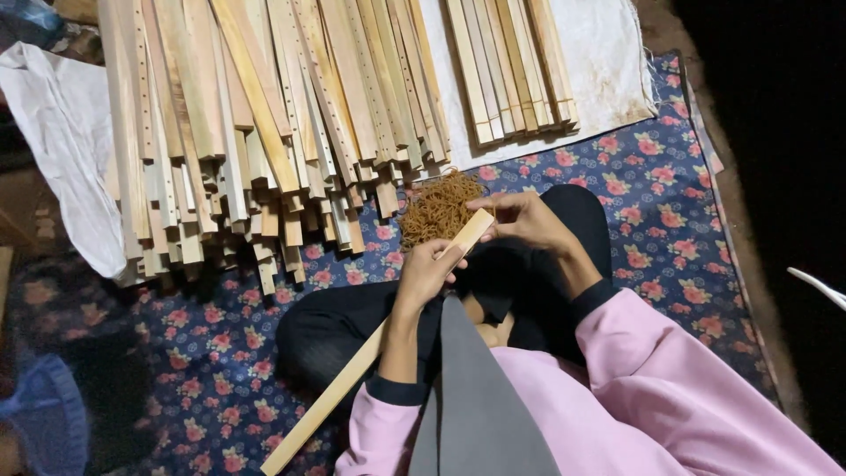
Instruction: The person is wrapping multiple rubber bands around the ends of wooden slats to bundle or secure them.
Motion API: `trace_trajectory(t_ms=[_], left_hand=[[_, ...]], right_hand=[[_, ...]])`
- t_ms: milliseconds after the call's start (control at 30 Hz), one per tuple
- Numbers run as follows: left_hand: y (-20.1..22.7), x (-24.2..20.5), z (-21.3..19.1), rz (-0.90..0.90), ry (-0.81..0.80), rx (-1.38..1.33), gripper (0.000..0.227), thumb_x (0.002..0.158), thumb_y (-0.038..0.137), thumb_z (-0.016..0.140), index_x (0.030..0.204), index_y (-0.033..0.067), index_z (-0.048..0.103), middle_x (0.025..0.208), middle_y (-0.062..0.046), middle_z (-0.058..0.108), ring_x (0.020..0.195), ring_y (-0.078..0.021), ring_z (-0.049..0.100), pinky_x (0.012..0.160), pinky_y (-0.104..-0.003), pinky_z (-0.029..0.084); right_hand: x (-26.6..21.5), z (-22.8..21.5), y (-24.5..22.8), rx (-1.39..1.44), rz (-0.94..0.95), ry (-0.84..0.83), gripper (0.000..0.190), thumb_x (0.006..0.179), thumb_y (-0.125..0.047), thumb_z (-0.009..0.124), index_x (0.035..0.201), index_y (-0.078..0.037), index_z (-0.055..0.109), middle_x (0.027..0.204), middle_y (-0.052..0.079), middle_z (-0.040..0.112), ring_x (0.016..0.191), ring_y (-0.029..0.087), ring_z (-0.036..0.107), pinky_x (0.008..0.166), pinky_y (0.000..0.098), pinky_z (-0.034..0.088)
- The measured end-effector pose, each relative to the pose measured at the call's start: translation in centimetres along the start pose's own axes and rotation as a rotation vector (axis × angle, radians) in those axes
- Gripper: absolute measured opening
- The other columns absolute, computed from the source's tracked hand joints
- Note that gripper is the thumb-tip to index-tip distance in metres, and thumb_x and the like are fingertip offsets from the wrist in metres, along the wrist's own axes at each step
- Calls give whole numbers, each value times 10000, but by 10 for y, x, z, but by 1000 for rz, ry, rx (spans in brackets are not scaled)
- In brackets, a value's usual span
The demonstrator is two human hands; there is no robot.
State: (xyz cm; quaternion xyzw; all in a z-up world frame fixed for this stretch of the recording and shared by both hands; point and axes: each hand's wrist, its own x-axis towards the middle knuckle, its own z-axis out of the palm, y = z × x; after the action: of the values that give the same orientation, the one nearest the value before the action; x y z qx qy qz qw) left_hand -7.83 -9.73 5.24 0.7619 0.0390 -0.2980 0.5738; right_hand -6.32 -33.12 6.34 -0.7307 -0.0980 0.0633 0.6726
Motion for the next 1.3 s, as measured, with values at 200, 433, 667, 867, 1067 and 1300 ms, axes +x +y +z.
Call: trace_trajectory(t_ms=[200,433,667,867,1067,1300], left_hand=[[1,-1,1,-12,-11,16,384,864,377,698,1056,53,774,758,-56,775,580,-117,703,538,-206,504],[7,-6,3,-38,17,94,353,837,369,694,1034,91,786,739,4,774,575,-94,712,580,-191,491],[15,-16,11,-50,18,104,358,813,383,708,1010,95,787,724,1,767,587,-98,712,555,-199,495],[19,-17,2,-74,60,48,355,815,357,715,1024,78,783,738,-17,769,579,-102,702,488,-230,535],[24,-4,-4,-84,124,85,297,858,321,699,995,78,798,689,10,749,519,-85,651,472,-235,495],[35,-22,-2,-39,189,37,340,789,314,725,1012,68,793,695,-41,758,587,-132,712,517,-277,587]], right_hand=[[3,2,25,154,58,45,574,610,98,907,1155,17,746,892,110,766,719,106,672,636,241,572],[1,-6,13,130,95,0,544,658,66,913,1173,0,749,841,87,730,705,110,652,632,250,569],[13,-14,-2,-187,148,-302,564,627,-180,960,1136,-61,748,691,96,653,586,167,656,508,293,537],[-14,11,74,291,322,-441,373,756,-197,892,939,14,645,740,180,745,667,242,745,605,374,620],[-93,63,-11,-62,-7,-313,132,746,-157,698,852,-105,756,978,90,713,773,210,653,664,311,527],[-116,49,69,1692,164,161,611,936,76,365,1447,-190,569,1478,37,591,1035,194,739,680,265,551]])
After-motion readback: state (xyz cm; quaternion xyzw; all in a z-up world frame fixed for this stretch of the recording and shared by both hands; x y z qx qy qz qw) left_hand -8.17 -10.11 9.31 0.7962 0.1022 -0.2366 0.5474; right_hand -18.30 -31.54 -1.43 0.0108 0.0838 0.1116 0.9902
